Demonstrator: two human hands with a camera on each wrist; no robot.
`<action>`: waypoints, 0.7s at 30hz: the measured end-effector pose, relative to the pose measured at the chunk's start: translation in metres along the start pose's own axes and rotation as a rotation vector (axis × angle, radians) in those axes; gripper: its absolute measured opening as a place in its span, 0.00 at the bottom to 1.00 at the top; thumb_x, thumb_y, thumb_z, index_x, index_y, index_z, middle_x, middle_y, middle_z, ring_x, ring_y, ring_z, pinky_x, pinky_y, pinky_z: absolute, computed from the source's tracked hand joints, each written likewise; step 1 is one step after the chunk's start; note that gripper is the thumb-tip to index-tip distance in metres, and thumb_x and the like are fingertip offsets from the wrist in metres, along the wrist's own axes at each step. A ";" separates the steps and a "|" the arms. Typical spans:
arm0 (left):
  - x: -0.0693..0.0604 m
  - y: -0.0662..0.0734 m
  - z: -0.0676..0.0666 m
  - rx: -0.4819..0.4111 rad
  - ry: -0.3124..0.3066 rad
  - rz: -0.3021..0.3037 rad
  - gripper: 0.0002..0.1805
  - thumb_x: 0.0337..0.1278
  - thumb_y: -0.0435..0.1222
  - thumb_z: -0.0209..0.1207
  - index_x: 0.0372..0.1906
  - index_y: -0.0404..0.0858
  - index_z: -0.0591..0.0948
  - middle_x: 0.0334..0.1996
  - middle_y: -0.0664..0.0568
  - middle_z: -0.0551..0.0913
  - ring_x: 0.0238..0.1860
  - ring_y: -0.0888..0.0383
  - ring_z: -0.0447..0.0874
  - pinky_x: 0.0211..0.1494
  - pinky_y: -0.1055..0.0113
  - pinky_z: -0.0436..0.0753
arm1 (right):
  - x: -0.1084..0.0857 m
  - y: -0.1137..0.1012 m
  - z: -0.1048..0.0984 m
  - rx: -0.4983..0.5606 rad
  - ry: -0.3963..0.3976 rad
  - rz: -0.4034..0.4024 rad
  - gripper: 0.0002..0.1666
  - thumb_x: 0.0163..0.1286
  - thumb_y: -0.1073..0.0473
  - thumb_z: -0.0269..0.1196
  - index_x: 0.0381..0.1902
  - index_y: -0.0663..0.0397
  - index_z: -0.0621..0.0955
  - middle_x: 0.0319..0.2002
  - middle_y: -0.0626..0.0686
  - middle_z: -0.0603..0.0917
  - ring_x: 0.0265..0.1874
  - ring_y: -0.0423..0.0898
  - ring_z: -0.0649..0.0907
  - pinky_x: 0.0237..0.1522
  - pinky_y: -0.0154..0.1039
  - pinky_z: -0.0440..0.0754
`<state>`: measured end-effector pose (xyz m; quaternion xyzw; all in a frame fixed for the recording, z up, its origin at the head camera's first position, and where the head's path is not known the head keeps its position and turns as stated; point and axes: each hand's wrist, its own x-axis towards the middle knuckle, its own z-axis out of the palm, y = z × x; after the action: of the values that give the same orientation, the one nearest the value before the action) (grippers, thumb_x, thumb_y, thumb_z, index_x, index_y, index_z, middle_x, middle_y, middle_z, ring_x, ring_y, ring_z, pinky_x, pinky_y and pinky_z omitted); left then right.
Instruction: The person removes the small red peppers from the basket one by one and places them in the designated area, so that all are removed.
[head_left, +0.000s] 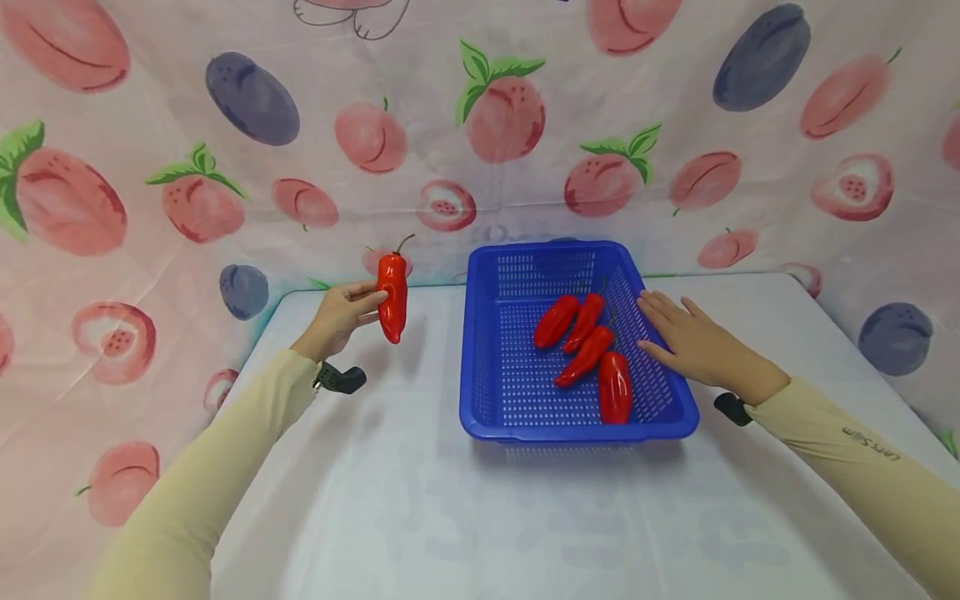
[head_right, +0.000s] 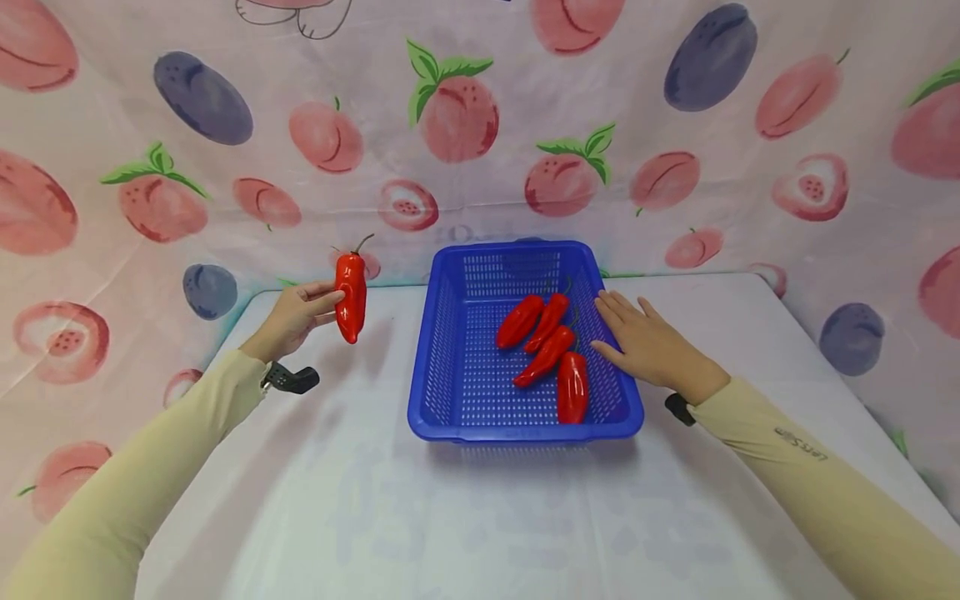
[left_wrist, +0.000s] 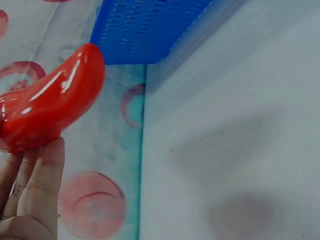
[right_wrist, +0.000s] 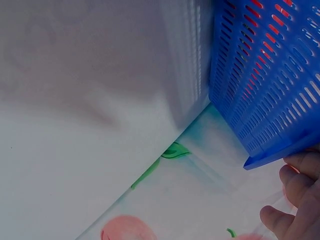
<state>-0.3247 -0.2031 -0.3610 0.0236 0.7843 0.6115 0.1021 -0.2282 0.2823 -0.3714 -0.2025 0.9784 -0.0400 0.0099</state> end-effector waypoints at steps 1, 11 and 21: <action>0.001 -0.004 0.001 -0.004 0.001 -0.011 0.31 0.63 0.43 0.55 0.68 0.34 0.65 0.62 0.40 0.70 0.51 0.59 0.75 0.62 0.58 0.76 | 0.000 0.000 0.000 0.000 0.001 -0.002 0.43 0.69 0.45 0.52 0.71 0.68 0.53 0.71 0.68 0.54 0.71 0.65 0.53 0.70 0.66 0.45; 0.010 -0.038 0.007 -0.085 -0.017 -0.091 0.30 0.65 0.40 0.54 0.68 0.33 0.64 0.64 0.38 0.68 0.44 0.66 0.78 0.51 0.70 0.82 | -0.001 -0.002 0.000 0.005 0.000 -0.004 0.43 0.69 0.46 0.52 0.71 0.68 0.53 0.71 0.69 0.54 0.71 0.65 0.53 0.70 0.66 0.45; 0.016 -0.053 0.018 -0.082 -0.037 -0.098 0.28 0.66 0.38 0.53 0.67 0.30 0.64 0.64 0.37 0.68 0.40 0.70 0.78 0.62 0.61 0.77 | -0.001 -0.001 -0.001 0.007 -0.005 0.002 0.44 0.70 0.45 0.51 0.71 0.67 0.53 0.72 0.68 0.53 0.71 0.64 0.53 0.70 0.66 0.45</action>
<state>-0.3323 -0.1965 -0.4182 -0.0078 0.7569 0.6367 0.1471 -0.2270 0.2815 -0.3702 -0.2014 0.9785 -0.0428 0.0129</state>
